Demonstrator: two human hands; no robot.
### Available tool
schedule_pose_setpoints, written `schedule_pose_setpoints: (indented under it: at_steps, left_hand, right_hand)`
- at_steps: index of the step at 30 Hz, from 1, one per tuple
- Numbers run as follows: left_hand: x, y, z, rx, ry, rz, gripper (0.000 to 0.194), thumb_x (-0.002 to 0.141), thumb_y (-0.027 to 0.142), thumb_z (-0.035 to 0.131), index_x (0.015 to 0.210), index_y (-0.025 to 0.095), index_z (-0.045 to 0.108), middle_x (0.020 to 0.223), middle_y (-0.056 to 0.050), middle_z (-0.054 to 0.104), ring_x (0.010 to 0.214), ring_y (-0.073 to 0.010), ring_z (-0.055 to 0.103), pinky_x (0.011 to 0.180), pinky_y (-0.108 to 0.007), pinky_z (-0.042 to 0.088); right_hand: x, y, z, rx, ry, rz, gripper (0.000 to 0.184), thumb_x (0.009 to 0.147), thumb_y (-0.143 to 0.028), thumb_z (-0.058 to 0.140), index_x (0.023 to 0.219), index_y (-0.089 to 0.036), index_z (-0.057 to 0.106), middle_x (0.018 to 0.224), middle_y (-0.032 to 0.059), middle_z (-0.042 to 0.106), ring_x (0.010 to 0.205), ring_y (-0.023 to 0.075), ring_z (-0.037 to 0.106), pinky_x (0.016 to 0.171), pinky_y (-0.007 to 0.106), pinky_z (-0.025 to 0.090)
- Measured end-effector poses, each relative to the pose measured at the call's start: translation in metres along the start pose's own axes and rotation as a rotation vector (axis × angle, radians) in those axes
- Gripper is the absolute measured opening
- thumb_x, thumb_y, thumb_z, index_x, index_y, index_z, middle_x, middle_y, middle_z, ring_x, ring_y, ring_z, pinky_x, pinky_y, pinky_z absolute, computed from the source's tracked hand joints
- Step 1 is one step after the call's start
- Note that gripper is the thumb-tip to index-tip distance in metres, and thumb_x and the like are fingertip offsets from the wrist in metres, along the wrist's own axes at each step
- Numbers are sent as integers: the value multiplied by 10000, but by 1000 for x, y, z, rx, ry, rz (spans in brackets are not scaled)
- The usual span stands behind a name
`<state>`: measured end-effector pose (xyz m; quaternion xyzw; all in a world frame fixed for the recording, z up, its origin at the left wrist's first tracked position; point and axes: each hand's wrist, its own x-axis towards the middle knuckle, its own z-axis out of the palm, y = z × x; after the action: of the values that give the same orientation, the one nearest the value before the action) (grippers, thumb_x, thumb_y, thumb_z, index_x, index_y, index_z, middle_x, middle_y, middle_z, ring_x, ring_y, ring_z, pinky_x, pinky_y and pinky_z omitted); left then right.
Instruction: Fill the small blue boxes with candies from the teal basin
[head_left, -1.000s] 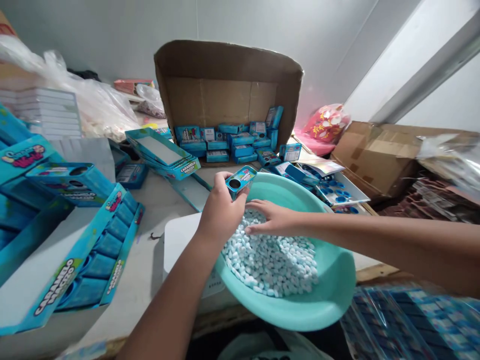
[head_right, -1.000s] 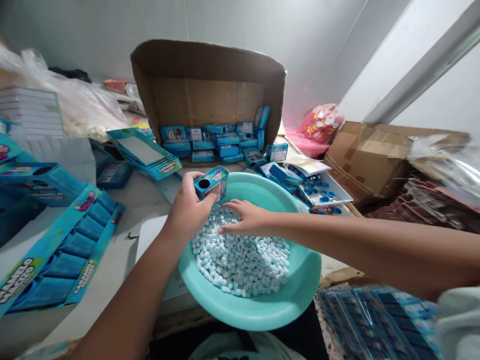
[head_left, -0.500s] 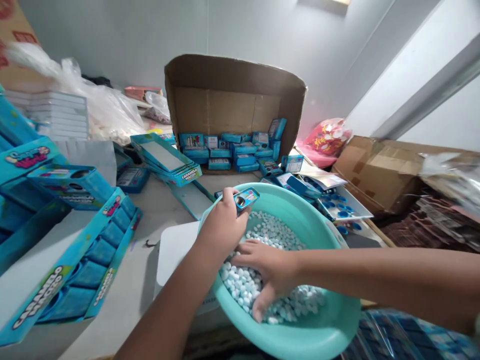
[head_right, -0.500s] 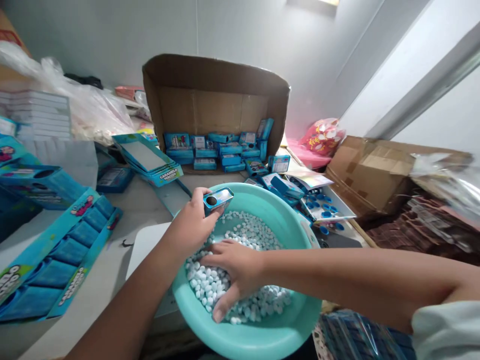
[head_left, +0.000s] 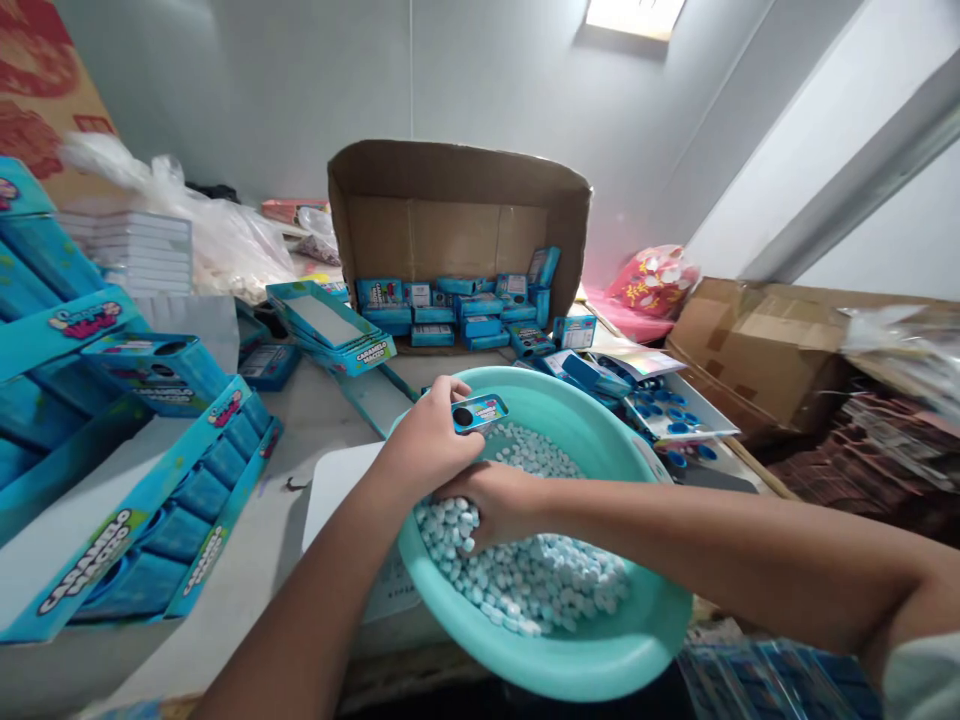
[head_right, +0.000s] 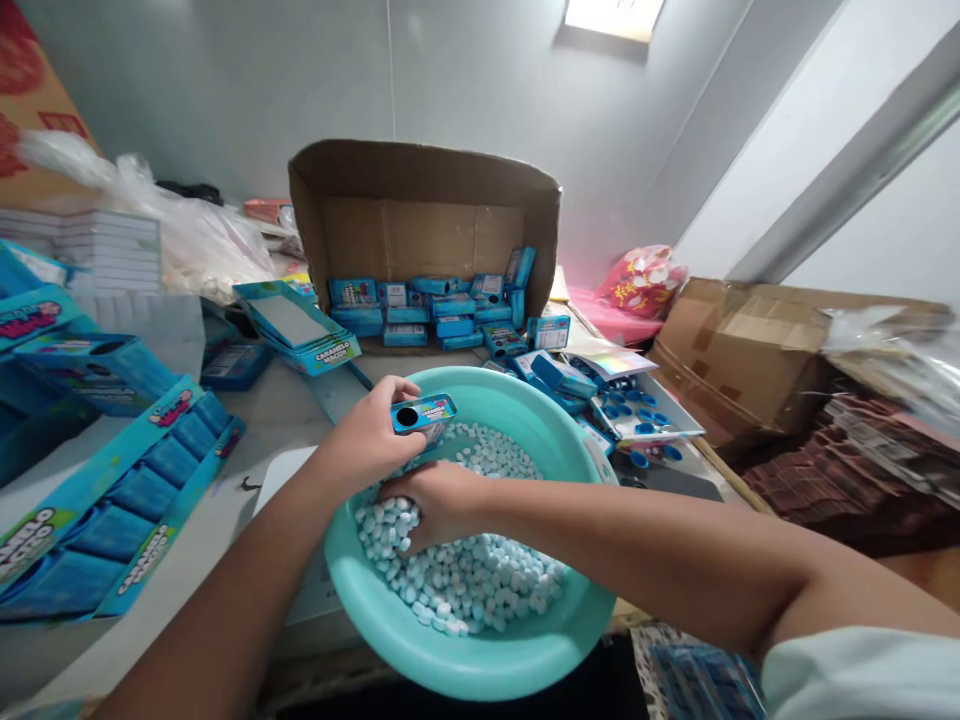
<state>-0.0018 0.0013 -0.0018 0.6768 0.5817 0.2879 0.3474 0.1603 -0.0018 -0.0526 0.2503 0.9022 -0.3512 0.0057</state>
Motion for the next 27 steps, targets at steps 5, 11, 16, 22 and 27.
schedule_pose_setpoints:
  at_steps: [5, 11, 16, 22, 27]
  left_hand:
    - [2, -3, -1, -56, -105, 122, 505, 794, 309, 618, 1286, 196, 621, 1308, -87, 678, 1163, -278, 645, 960, -351, 509]
    - [3, -7, -3, -145, -253, 167, 398, 804, 343, 627, 1178, 218, 684, 1110, -38, 747, 995, -248, 693, 805, -305, 533]
    - [-2, -2, -5, -22, -295, 145, 385, 798, 349, 626, 1147, 204, 699, 1073, -45, 746, 939, -255, 687, 782, -323, 503]
    - [-4, 1, -6, 100, -346, 234, 438, 839, 386, 608, 1238, 215, 669, 1126, -49, 738, 969, -268, 683, 783, -332, 492]
    - [-1, -2, -2, 139, -351, 238, 536, 839, 383, 628, 1339, 190, 618, 1313, -106, 692, 1144, -330, 654, 921, -387, 486]
  right_hand:
    - [-13, -17, -31, 144, 1, -32, 324, 688, -276, 810, 995, -196, 748, 935, 21, 751, 794, 181, 660, 724, 256, 499]
    - [-44, -37, -57, 481, 304, -54, 208, 694, -241, 800, 865, -180, 698, 785, -14, 665, 672, 112, 579, 614, 219, 477]
    - [-29, -44, -75, 995, 562, -51, 245, 717, -252, 781, 860, -232, 583, 612, -73, 574, 443, 76, 454, 407, 193, 348]
    - [16, -46, -97, 1446, 811, -111, 428, 689, -294, 775, 787, -253, 360, 613, -115, 457, 424, 43, 360, 388, 175, 204]
    - [21, -40, -81, 1478, 855, -30, 444, 681, -309, 782, 815, -259, 362, 632, -112, 464, 448, 57, 398, 389, 180, 206]
